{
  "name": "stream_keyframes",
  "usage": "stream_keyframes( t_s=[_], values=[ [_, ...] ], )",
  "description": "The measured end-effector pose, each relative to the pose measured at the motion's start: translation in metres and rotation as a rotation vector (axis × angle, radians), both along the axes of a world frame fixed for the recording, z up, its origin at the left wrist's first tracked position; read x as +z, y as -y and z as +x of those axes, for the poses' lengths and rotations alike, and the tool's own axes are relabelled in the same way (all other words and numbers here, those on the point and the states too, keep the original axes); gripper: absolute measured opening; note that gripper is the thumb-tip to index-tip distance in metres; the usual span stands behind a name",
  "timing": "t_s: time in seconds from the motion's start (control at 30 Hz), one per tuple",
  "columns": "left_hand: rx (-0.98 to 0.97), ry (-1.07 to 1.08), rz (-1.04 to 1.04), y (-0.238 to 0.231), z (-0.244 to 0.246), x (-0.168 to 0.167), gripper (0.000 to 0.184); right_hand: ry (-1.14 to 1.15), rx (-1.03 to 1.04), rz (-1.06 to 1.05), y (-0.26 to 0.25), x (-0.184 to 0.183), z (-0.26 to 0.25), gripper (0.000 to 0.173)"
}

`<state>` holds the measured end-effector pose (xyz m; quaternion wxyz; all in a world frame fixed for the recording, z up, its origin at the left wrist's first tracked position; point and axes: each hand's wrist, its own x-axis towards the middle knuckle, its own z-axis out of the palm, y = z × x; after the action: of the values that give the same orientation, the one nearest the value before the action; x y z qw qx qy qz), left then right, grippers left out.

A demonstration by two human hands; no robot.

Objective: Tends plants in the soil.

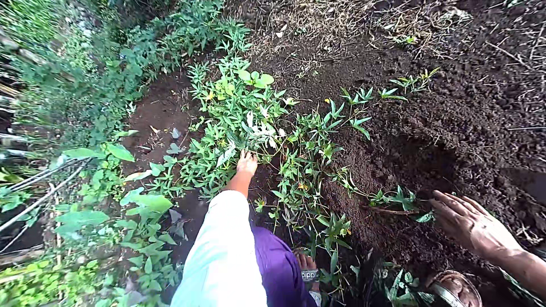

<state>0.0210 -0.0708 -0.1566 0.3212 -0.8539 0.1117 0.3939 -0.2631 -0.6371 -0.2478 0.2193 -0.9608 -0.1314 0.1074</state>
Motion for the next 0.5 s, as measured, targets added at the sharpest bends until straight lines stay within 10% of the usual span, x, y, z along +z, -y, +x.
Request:
stream_keyframes(
  t_s=[0.3,0.5],
  values=[
    [0.06,-0.022,-0.071,0.01,-0.002,0.002,0.031,0.014,-0.124,0.021,0.004,0.005,0.008,0.036],
    [0.229,0.171,-0.222,0.017,0.012,0.086,0.032,0.035,-0.215,0.052,0.012,0.018,0.015,0.037]
  ],
)
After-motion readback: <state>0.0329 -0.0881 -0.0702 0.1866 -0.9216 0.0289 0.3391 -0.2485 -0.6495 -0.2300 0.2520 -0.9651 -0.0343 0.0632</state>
